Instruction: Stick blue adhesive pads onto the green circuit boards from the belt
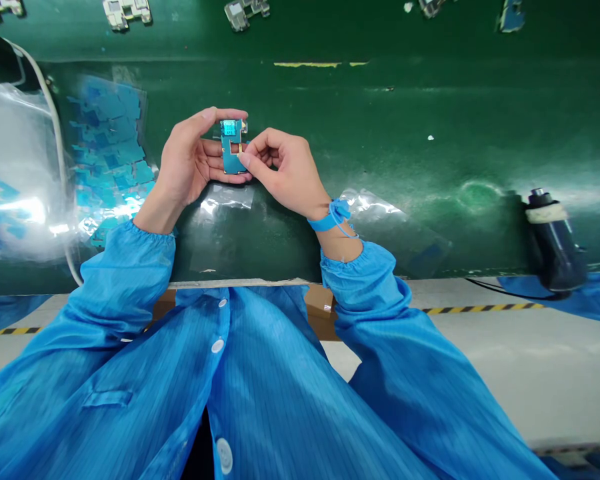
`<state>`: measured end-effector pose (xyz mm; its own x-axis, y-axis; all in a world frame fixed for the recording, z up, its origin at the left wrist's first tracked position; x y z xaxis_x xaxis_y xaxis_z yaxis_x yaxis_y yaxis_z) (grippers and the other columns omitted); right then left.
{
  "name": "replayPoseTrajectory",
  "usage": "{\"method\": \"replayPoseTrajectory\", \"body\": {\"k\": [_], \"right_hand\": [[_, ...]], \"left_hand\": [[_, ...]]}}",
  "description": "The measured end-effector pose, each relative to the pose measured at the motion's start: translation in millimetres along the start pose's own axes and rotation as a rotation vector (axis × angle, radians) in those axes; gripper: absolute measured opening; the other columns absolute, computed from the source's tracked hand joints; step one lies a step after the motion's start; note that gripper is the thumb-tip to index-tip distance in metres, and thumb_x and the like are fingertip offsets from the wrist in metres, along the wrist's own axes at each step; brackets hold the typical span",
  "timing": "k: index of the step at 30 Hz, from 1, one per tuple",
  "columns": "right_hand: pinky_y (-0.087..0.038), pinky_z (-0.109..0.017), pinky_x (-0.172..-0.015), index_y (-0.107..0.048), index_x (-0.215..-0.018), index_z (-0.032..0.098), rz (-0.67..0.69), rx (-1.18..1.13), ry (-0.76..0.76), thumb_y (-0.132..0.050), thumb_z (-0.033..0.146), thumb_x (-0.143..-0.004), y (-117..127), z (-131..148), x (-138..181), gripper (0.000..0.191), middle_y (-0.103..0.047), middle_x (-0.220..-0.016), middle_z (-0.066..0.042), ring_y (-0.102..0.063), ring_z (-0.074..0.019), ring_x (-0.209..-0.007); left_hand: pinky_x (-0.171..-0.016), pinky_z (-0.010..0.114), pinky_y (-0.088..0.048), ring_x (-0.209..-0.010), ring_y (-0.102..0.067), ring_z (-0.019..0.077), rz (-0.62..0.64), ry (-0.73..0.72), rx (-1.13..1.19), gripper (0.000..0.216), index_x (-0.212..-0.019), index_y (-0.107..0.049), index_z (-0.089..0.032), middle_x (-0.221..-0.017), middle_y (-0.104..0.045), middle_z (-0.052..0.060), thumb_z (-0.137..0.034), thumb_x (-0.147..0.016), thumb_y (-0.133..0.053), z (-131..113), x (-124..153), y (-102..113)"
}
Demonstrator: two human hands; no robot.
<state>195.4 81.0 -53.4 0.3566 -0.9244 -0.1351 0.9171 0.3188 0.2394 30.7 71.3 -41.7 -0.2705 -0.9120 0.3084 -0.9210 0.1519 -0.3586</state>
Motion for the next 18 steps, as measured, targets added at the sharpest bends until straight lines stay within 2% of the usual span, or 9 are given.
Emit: {"method": "replayPoseTrajectory", "body": {"k": [6,14,18], "right_hand": [[-0.068,-0.035,-0.075,-0.069,-0.096,0.021,0.004,0.007,0.01,-0.076,0.086,-0.094,0.8,-1.1,-0.2,0.065,-0.068,-0.09,-0.003,-0.067,-0.0152,-0.078],[-0.066,-0.034,-0.073,-0.069,-0.096,0.021,0.005,0.012,0.024,-0.075,0.087,-0.094,0.8,-3.2,0.2,0.066,-0.068,-0.089,-0.003,-0.067,-0.0146,-0.077],[-0.068,-0.035,-0.075,-0.069,-0.096,0.021,0.008,0.01,0.018,-0.074,0.087,-0.094,0.5,-2.3,0.1,0.067,-0.068,-0.09,-0.003,-0.068,-0.0153,-0.078]], "left_hand": [[-0.081,0.039,-0.073,-0.09,-0.085,0.0328,-0.013,0.018,-0.011,0.051,-0.142,-0.075,-0.019,-0.104,-0.085,0.01,-0.053,-0.107,-0.06,-0.2,1.5,0.2],[-0.078,0.039,-0.073,-0.089,-0.085,0.0332,-0.024,0.028,0.002,0.042,-0.131,-0.077,-0.022,-0.102,-0.085,0.01,-0.052,-0.107,-0.06,-1.9,2.8,-1.6],[-0.08,0.04,-0.073,-0.091,-0.085,0.033,-0.008,0.026,0.018,0.045,-0.136,-0.077,-0.021,-0.102,-0.085,0.01,-0.053,-0.107,-0.061,-0.4,2.0,-0.7]]}}
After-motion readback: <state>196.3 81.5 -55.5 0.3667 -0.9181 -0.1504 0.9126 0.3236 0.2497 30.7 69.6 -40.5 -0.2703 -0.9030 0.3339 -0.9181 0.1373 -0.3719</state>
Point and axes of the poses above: each hand's wrist, its own x-axis away from the middle knuckle, its own y-axis out of the back of the hand, z = x × y, the point moved 7 cm from there along -x, towards the middle knuckle
